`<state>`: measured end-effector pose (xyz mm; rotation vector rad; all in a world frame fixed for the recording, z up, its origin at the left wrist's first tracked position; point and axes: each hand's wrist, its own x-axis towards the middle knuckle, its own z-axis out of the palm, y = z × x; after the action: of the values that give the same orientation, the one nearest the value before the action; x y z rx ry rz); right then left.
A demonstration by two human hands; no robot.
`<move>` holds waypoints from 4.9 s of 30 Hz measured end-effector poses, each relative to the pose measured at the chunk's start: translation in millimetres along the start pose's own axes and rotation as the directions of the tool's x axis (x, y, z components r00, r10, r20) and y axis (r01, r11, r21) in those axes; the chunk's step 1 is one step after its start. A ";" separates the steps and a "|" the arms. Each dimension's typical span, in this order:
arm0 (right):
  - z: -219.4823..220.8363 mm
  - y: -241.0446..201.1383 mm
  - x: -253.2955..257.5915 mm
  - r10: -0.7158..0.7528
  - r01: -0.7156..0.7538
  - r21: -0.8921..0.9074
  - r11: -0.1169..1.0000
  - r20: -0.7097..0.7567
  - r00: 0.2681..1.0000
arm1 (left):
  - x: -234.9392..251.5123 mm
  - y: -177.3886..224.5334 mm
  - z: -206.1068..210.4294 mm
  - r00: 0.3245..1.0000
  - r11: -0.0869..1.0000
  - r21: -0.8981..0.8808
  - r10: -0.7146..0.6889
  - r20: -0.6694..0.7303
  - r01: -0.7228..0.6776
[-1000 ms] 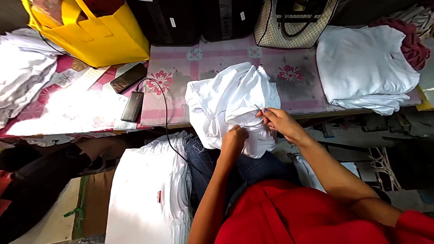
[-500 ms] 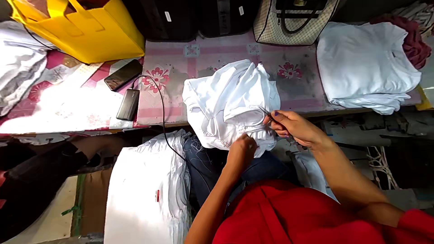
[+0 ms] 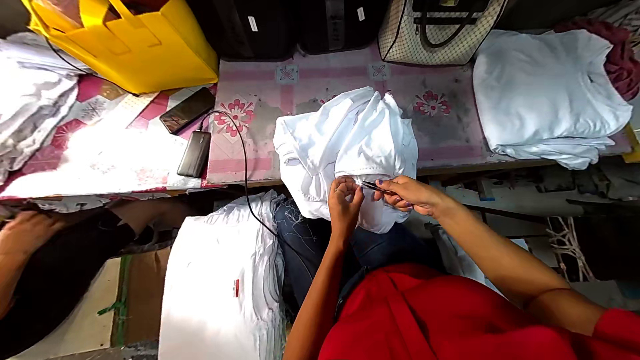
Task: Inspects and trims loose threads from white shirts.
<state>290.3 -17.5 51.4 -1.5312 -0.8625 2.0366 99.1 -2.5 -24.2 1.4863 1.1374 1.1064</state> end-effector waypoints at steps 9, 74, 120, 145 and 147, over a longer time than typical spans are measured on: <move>1.5 -4.9 -1.5 0.012 -0.013 0.023 1.000 0.064 0.998 | -5.2 8.2 -7.0 0.998 0.993 -0.108 -0.052 -0.041 0.047; 27.4 1.9 15.5 -0.110 0.118 0.100 0.988 -0.074 0.991 | -14.9 6.9 -12.4 0.990 0.909 -0.406 -0.132 -0.055 0.098; 25.5 -6.9 11.8 -0.061 0.065 0.043 0.997 -0.078 0.995 | -0.3 6.6 -27.4 0.998 0.975 0.219 -0.001 -0.070 0.016; 17.3 -0.3 10.8 -0.116 0.126 0.059 0.990 -0.158 0.981 | 13.9 -9.9 -5.1 0.979 0.904 0.383 0.205 0.008 -0.192; 15.7 2.6 9.7 -0.089 0.096 0.047 0.994 -0.131 0.987 | 7.8 -11.2 -8.7 0.984 0.929 0.334 0.178 -0.019 -0.162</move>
<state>272.5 -16.1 45.9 -1.5451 -0.8085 1.8586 90.3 8.0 -32.9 1.8573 1.2964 1.1116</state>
